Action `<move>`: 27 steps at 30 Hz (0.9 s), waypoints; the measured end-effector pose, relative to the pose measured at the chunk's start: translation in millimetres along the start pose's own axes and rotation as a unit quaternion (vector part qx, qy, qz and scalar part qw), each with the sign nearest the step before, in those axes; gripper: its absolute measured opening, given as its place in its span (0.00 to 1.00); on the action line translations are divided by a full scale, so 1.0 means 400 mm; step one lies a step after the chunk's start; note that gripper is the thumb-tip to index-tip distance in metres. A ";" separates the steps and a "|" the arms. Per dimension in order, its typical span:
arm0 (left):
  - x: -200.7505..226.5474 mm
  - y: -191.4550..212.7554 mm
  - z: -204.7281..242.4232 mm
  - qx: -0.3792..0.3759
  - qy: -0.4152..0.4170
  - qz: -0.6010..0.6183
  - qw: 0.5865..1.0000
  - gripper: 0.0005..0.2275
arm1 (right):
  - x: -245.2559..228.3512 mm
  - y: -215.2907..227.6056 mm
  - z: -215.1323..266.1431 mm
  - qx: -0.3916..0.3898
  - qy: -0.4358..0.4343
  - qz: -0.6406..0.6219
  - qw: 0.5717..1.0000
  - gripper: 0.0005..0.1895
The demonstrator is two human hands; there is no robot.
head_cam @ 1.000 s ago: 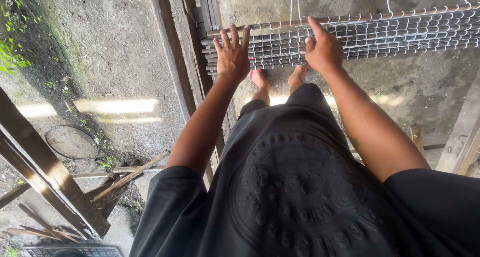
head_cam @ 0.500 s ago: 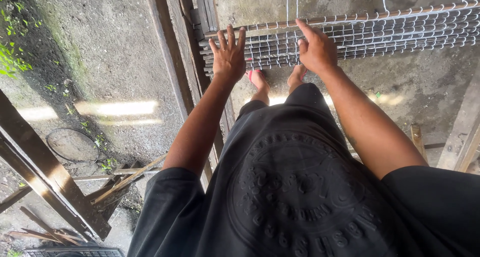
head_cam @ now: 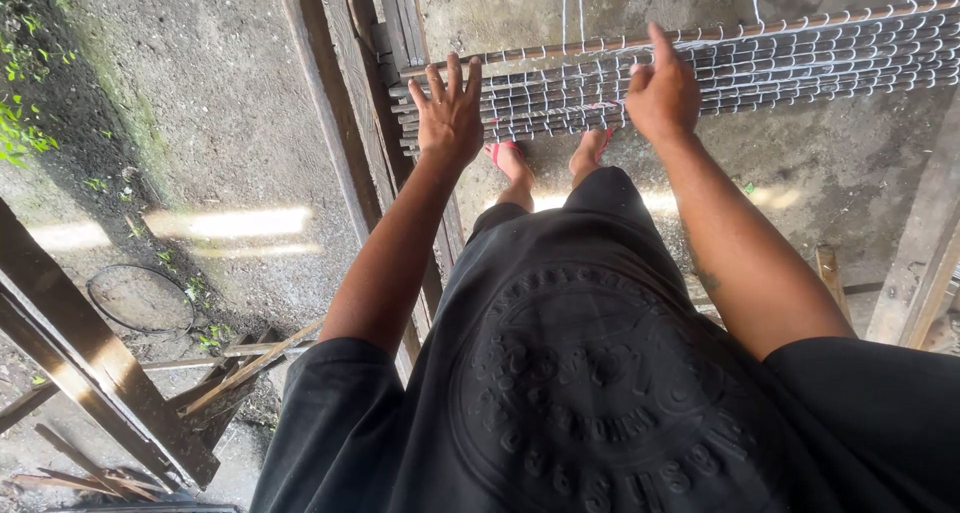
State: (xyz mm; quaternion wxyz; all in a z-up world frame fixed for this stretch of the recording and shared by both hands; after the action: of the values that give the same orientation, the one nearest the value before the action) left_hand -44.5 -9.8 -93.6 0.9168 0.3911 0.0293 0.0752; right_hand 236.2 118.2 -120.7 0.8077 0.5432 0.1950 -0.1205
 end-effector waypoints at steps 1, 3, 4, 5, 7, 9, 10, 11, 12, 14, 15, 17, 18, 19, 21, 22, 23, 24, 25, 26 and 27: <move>-0.001 0.000 0.001 0.000 0.000 0.000 1.000 0.35 | 0.007 0.002 -0.002 0.000 0.000 0.000 1.000 0.31; 0.000 0.002 0.000 -0.001 -0.003 -0.010 1.000 0.36 | 0.030 0.011 -0.008 0.015 -0.027 0.005 0.999 0.30; -0.001 0.002 -0.001 0.000 -0.004 -0.011 1.000 0.36 | 0.023 0.016 -0.006 0.017 -0.028 0.005 0.999 0.30; 0.000 0.001 0.000 0.001 -0.003 -0.016 1.000 0.36 | 0.014 0.018 -0.001 -0.011 -0.001 0.004 1.000 0.30; 0.003 0.004 0.002 0.002 -0.003 -0.022 1.000 0.36 | 0.002 0.026 0.003 -0.039 0.024 0.004 0.999 0.30; 0.004 0.011 0.007 -0.002 0.000 -0.012 1.000 0.36 | 0.002 0.035 0.000 -0.049 -0.005 0.003 0.999 0.31; 0.005 0.014 0.008 -0.001 -0.001 -0.013 1.000 0.36 | 0.018 0.035 -0.006 -0.048 -0.005 0.003 0.999 0.31; 0.006 0.015 0.011 -0.004 -0.001 -0.015 1.000 0.36 | 0.035 0.040 -0.012 -0.018 -0.014 0.008 1.000 0.30; 0.007 0.016 0.013 -0.008 -0.002 -0.018 1.000 0.36 | 0.052 0.045 -0.018 0.013 -0.023 0.013 1.000 0.30; 0.008 0.010 0.012 -0.002 0.000 -0.022 1.000 0.36 | 0.086 0.035 -0.026 0.016 -0.048 0.018 0.999 0.30; 0.008 0.008 0.011 0.003 0.002 -0.026 1.000 0.37 | 0.105 0.031 -0.031 0.019 -0.073 0.023 0.997 0.30; 0.009 0.007 0.011 0.001 0.002 -0.027 1.000 0.36 | 0.062 0.056 -0.016 -0.005 -0.042 0.009 0.999 0.29; 0.010 0.006 0.010 -0.002 0.003 -0.028 1.000 0.36 | 0.038 0.066 -0.009 -0.031 -0.011 -0.004 0.999 0.28; 0.010 0.003 0.008 -0.002 0.002 -0.028 1.000 0.36 | 0.040 0.069 -0.010 -0.030 -0.013 -0.004 0.999 0.28; 0.009 -0.002 0.003 -0.004 0.005 -0.025 1.000 0.37 | 0.046 0.075 -0.012 -0.026 -0.026 0.024 0.999 0.30; 0.010 -0.004 0.001 -0.004 0.004 -0.025 1.000 0.37 | 0.053 0.078 -0.012 -0.026 -0.027 0.025 0.999 0.30; 0.009 -0.005 -0.001 0.000 0.004 -0.035 0.999 0.37 | 0.056 0.081 -0.013 -0.016 -0.018 0.019 1.000 0.30; 0.009 -0.006 -0.004 0.003 0.005 -0.044 0.999 0.37 | 0.059 0.085 -0.014 -0.007 -0.009 0.014 1.000 0.30; 0.010 -0.004 -0.003 0.003 0.004 -0.045 0.999 0.37 | 0.061 0.082 -0.012 -0.006 -0.009 0.014 1.000 0.30; 0.011 -0.002 -0.002 0.002 0.006 -0.043 0.999 0.37 | 0.057 0.077 -0.009 -0.018 0.023 0.012 0.999 0.30; 0.012 0.001 -0.001 0.000 0.007 -0.042 0.999 0.37 | 0.054 0.072 -0.007 -0.031 0.054 0.011 0.998 0.30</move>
State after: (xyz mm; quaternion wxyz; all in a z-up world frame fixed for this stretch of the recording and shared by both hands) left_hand -39.8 -8.6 -93.7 0.9190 0.3888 0.0517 0.0395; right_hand 266.6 131.9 -107.3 0.8136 0.5259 0.2361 -0.0758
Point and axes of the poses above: each hand's wrist, its own z-axis away from the middle knuckle, its own y-axis out of the back of the hand, x = y × z, the point moved 4 cm from there along -z, towards the middle knuckle, and after that the axes turned 4 degrees about -z, right-handed, at the moved point
